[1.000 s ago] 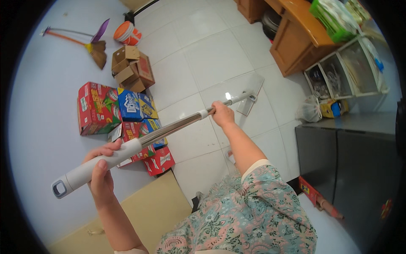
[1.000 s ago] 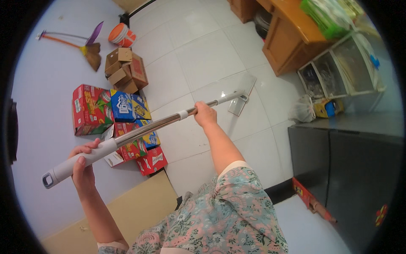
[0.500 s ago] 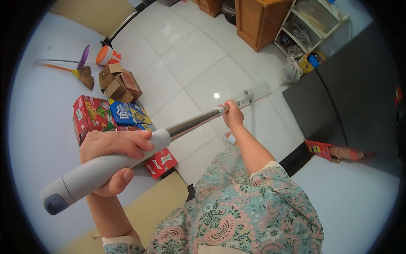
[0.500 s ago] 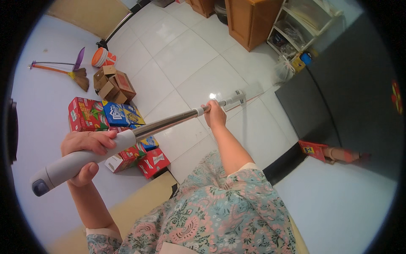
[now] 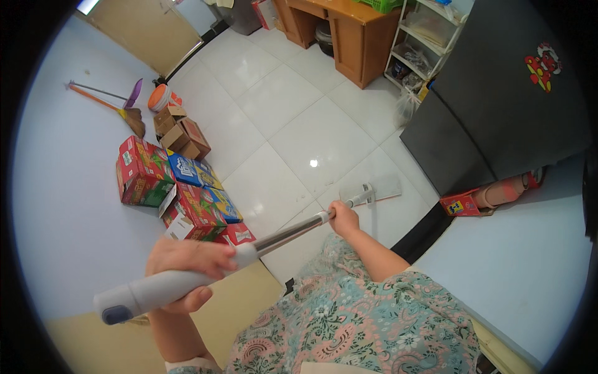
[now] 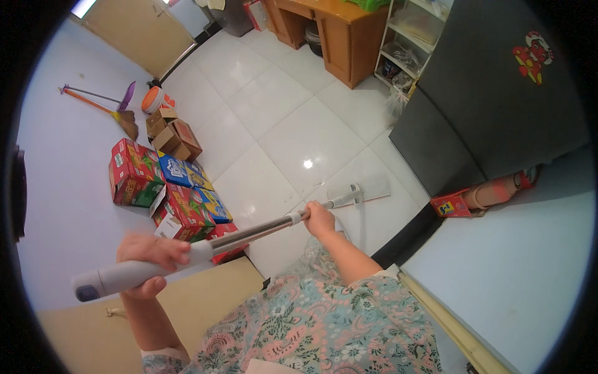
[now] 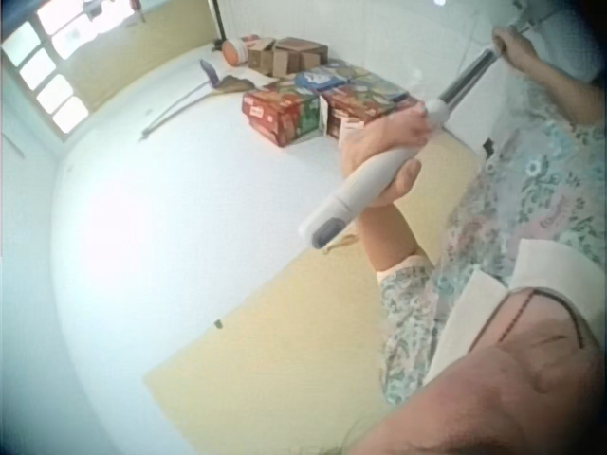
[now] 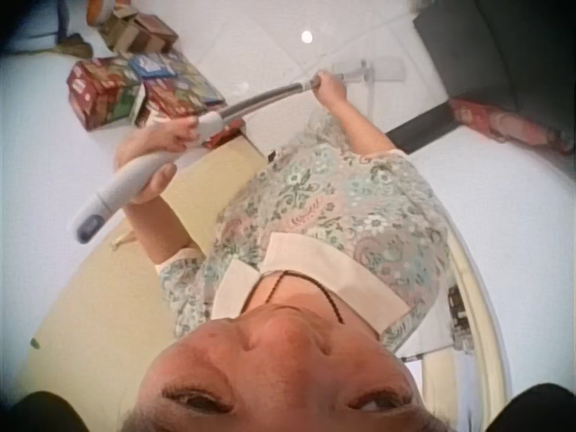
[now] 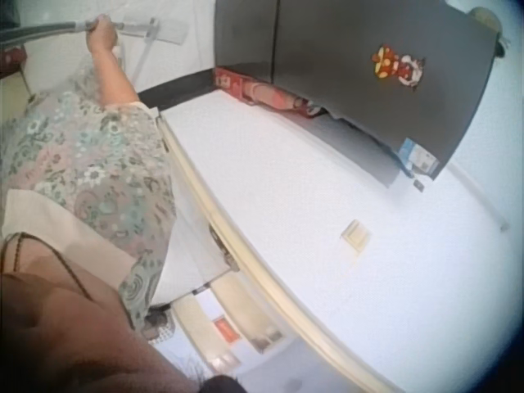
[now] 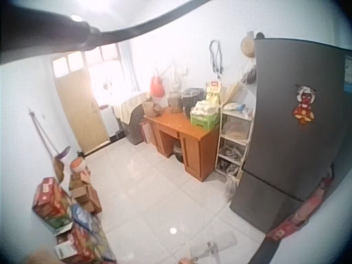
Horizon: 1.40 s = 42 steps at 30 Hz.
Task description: The person unpacks several red packages from a cardboard box and places them on a windowsill, then uses a flat mop to clean the tiled floor around stacked boxes and furniture. The person moves the mop back and forth across the floor, navigating around obstacles.
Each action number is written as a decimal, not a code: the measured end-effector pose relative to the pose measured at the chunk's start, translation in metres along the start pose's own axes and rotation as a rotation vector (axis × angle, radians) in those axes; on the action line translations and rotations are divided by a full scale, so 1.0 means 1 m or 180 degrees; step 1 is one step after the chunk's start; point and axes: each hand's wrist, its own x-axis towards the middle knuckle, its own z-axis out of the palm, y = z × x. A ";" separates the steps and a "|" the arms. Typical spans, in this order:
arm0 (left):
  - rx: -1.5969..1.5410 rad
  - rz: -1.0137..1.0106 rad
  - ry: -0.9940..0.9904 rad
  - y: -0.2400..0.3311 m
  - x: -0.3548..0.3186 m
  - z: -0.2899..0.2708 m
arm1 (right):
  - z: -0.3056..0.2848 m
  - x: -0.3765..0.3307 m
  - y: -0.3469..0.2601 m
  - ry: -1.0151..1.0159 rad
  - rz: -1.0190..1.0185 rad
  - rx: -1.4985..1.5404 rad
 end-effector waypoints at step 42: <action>0.0725 -0.0503 0.1329 -0.104 0.361 0.106 | -0.194 0.382 0.068 0.0061 -0.0521 0.0318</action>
